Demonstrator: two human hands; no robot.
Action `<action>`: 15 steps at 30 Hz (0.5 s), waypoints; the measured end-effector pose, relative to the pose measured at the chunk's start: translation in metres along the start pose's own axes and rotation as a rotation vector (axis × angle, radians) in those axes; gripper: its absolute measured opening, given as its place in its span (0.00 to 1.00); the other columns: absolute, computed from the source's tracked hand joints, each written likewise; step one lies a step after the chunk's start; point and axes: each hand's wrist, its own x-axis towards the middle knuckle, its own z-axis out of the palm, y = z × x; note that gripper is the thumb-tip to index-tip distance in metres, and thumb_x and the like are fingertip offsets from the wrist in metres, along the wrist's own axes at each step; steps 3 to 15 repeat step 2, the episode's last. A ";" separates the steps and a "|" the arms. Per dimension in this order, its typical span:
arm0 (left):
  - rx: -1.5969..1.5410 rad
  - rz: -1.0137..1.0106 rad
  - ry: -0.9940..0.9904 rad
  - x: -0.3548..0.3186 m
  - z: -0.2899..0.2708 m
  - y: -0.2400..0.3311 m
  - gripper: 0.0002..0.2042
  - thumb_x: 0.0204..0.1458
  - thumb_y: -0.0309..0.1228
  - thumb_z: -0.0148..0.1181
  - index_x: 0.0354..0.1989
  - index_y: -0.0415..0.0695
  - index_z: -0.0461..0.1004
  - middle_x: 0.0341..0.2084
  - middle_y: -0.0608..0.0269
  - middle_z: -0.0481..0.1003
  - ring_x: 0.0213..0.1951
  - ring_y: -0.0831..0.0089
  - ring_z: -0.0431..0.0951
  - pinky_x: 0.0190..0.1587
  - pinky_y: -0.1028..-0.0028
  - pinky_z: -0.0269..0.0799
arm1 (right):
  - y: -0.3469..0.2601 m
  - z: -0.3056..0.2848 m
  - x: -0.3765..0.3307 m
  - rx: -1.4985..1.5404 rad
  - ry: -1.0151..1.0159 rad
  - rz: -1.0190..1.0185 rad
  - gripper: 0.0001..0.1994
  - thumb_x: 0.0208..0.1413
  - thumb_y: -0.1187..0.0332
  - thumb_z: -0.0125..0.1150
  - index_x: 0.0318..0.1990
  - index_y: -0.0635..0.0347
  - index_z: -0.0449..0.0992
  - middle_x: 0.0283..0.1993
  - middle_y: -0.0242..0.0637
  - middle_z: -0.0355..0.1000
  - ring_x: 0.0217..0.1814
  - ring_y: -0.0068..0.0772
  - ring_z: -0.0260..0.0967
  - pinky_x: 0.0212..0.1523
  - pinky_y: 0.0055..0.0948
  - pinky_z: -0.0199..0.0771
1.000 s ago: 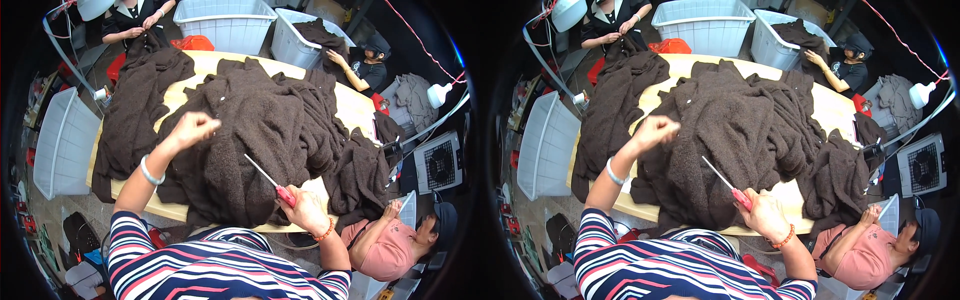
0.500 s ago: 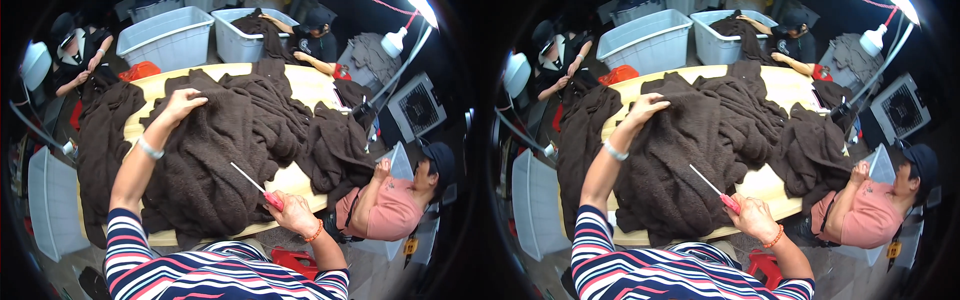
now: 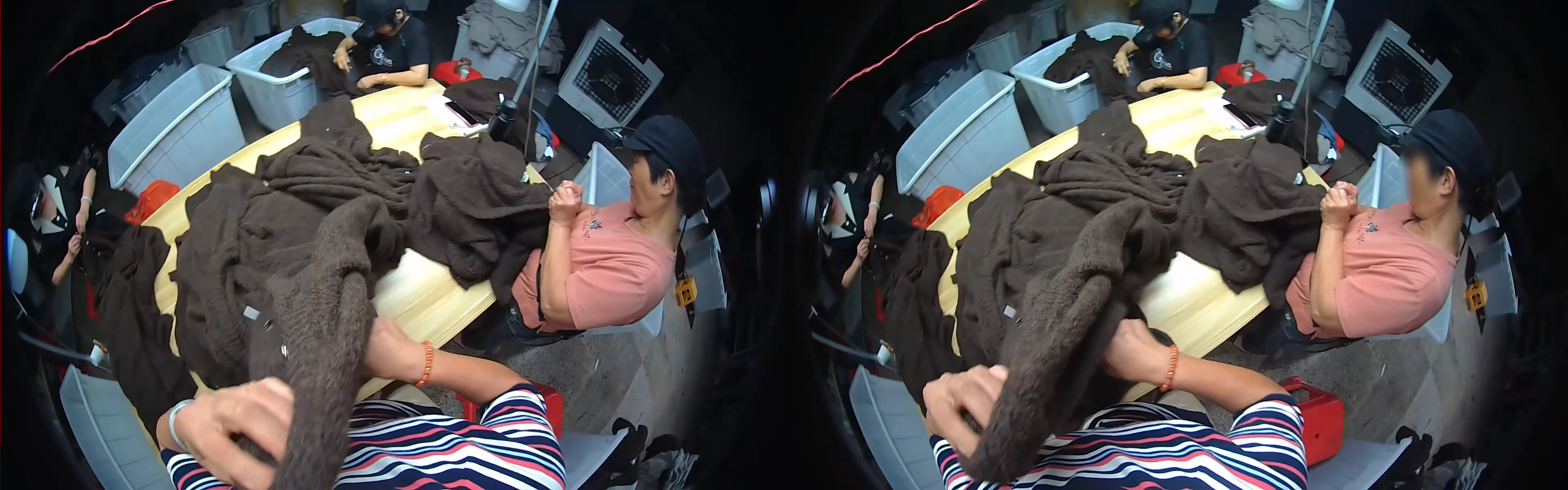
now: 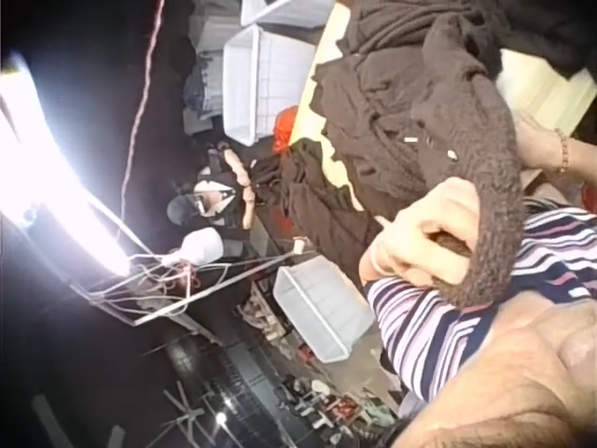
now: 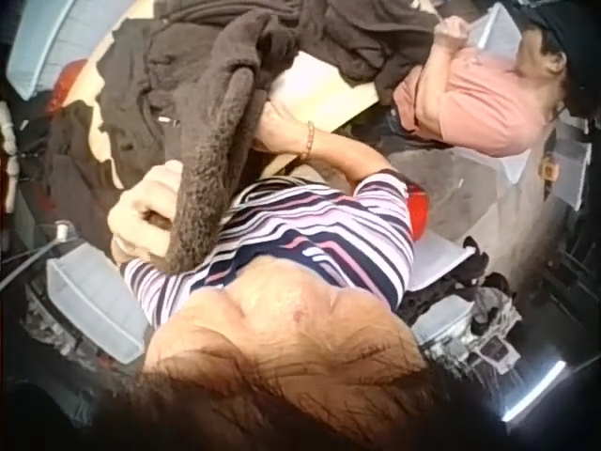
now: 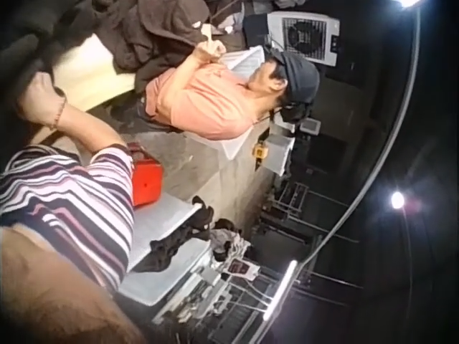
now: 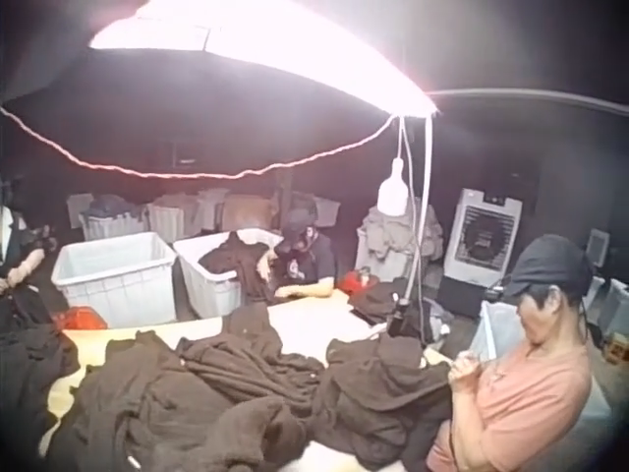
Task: Trim loose threads from brown garments using a thread picker tool.
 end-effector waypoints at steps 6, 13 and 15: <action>0.069 0.075 -0.102 0.003 -0.001 -0.005 0.06 0.55 0.30 0.61 0.32 0.41 0.81 0.39 0.52 0.75 0.39 0.58 0.74 0.45 0.56 0.66 | 0.011 -0.020 -0.006 -0.034 -0.031 0.075 0.13 0.45 0.64 0.59 0.40 0.54 0.80 0.35 0.40 0.77 0.34 0.38 0.76 0.31 0.34 0.74; 0.069 0.075 -0.102 0.003 -0.001 -0.005 0.06 0.55 0.30 0.61 0.32 0.41 0.81 0.39 0.52 0.75 0.39 0.58 0.74 0.45 0.56 0.66 | 0.011 -0.020 -0.006 -0.034 -0.031 0.075 0.13 0.45 0.64 0.59 0.40 0.54 0.80 0.35 0.40 0.77 0.34 0.38 0.76 0.31 0.34 0.74; 0.069 0.075 -0.102 0.003 -0.001 -0.005 0.06 0.55 0.30 0.61 0.32 0.41 0.81 0.39 0.52 0.75 0.39 0.58 0.74 0.45 0.56 0.66 | 0.011 -0.020 -0.006 -0.034 -0.031 0.075 0.13 0.45 0.64 0.59 0.40 0.54 0.80 0.35 0.40 0.77 0.34 0.38 0.76 0.31 0.34 0.74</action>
